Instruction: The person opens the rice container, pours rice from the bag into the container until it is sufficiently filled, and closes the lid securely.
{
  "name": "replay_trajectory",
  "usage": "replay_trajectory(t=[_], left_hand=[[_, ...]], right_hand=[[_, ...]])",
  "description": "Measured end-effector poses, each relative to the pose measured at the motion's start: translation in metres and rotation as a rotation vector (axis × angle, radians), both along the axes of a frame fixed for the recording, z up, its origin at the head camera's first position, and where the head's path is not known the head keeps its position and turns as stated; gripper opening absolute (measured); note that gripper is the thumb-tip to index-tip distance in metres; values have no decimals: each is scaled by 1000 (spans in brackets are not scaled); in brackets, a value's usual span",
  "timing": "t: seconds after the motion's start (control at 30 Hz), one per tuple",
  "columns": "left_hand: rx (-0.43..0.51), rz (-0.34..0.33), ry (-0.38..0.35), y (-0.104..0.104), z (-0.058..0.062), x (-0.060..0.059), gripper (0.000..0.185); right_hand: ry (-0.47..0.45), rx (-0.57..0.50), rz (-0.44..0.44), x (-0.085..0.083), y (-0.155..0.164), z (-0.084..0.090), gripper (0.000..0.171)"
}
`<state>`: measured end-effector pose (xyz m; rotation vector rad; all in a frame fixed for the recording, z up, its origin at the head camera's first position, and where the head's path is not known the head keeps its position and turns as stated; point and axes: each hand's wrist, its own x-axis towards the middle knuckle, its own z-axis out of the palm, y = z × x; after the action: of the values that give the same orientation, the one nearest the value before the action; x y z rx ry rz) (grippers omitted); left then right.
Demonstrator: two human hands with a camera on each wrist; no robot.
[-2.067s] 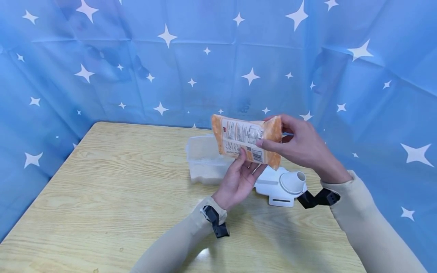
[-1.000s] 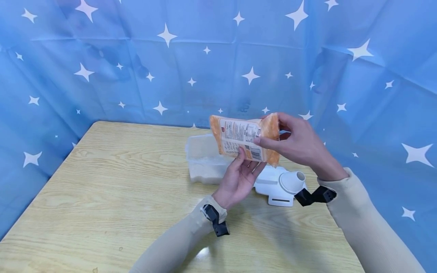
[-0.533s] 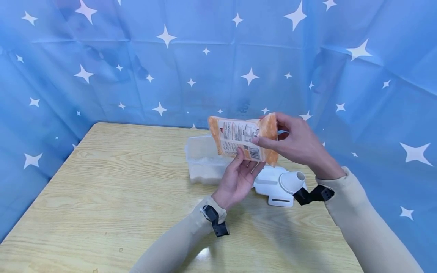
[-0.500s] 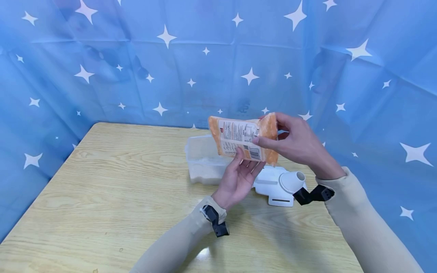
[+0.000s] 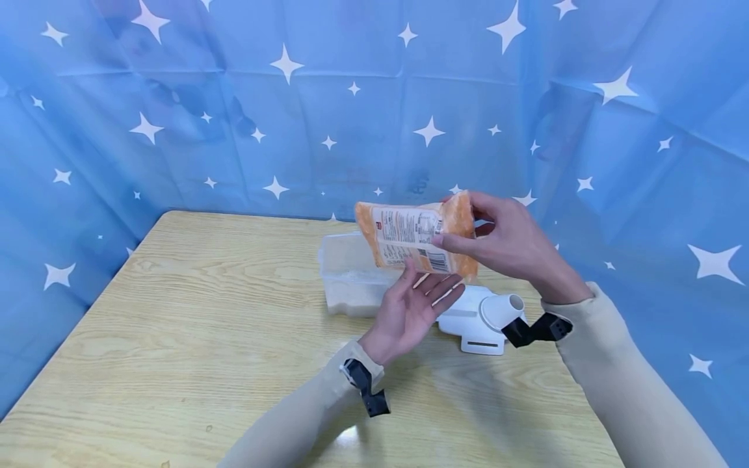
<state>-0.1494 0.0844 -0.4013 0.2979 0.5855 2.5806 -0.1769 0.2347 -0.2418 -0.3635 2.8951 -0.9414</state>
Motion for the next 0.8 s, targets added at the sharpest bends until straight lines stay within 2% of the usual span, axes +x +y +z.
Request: replay_trajectory(t=[0.3,0.47,0.7,0.8], left_hand=[[-163,-151,147,-16,-4,5,46],[-275,-221,290,-33,-1,7,47],[-444,-229,428,-65,13,8,44],[-495,-188,500,-79,23,7,42]], right_hand=[[1,12,42,-4,0,4,62],[34,44,72,-6,-2,6,58],[41,32,108,-8,-5,8,58],[47,44,112,-9,-6,9,59]])
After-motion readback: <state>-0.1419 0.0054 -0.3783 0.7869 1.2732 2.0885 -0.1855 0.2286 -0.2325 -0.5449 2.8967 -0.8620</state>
